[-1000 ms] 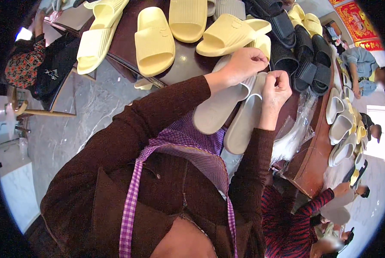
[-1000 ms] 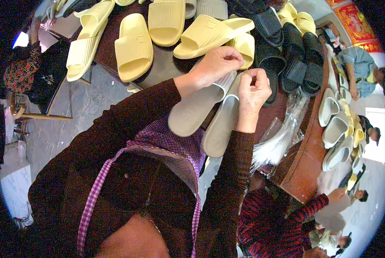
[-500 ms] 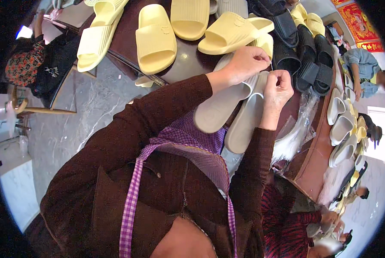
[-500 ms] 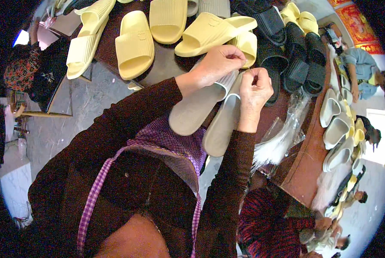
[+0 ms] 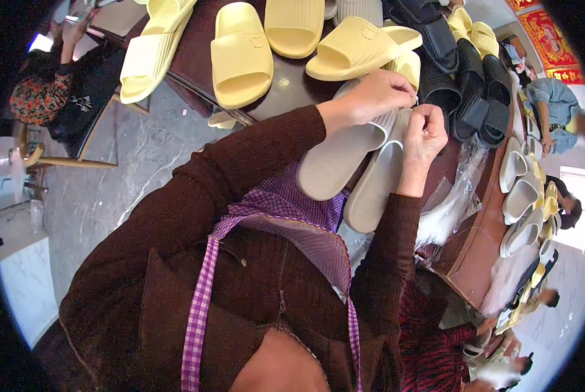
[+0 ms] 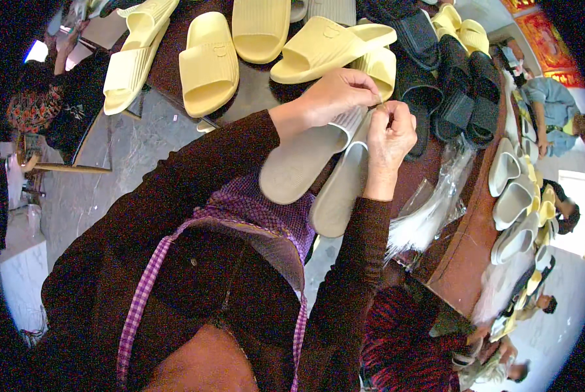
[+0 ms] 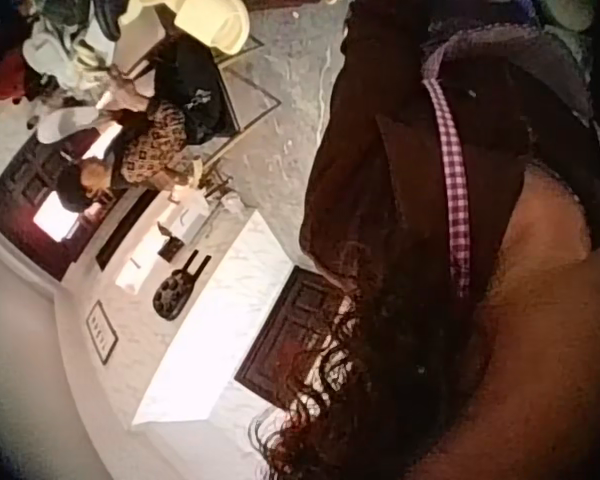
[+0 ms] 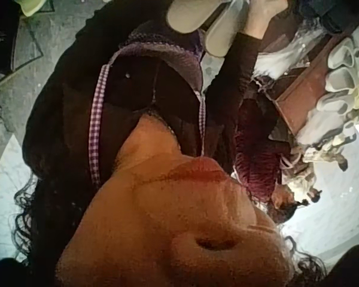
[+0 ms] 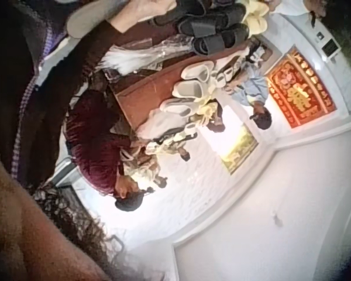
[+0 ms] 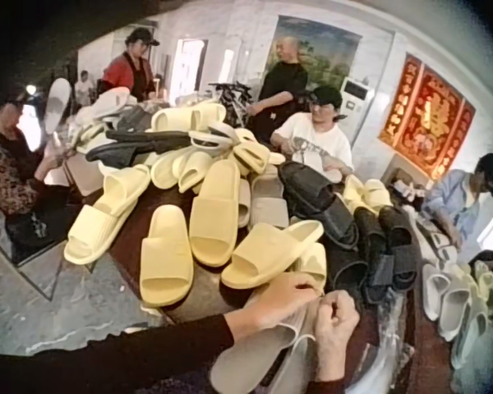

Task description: The person pairs slippers together by threading plastic fasteners through them by hand and organizing the pairs on the table.

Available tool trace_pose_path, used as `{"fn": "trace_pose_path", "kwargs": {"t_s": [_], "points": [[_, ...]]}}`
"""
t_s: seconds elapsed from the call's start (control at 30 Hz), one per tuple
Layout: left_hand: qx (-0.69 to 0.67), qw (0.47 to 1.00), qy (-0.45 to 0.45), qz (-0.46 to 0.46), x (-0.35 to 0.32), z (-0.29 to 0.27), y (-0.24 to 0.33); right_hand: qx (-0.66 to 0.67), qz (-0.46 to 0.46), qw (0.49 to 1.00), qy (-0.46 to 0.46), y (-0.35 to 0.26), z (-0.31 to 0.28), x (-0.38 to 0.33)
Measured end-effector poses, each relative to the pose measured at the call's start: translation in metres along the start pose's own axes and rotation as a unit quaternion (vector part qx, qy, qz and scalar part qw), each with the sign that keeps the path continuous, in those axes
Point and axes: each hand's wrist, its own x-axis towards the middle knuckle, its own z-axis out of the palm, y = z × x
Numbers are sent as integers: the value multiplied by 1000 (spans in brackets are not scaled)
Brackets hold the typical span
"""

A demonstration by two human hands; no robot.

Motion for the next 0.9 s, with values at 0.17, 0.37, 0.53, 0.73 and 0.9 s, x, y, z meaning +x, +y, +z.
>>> {"fn": "trace_pose_path", "kwargs": {"t_s": [0.17,0.37,0.53,0.73,0.9], "points": [[-6,998,-46,-49,-3,-3,12,46,-39,998,-9,-2,-3,0],[-25,998,-47,-19,0,-3,-2,65,-20,998,-15,-5,-5,0],[-79,992,-82,-53,4,-9,-6,27,-25,999,-14,-9,-3,1],[-39,994,-102,-12,-3,-9,4,42,-24,999,-20,-6,-6,-3],[30,994,-94,41,0,-8,-6,13,-27,998,-47,-9,-8,-2]]}}
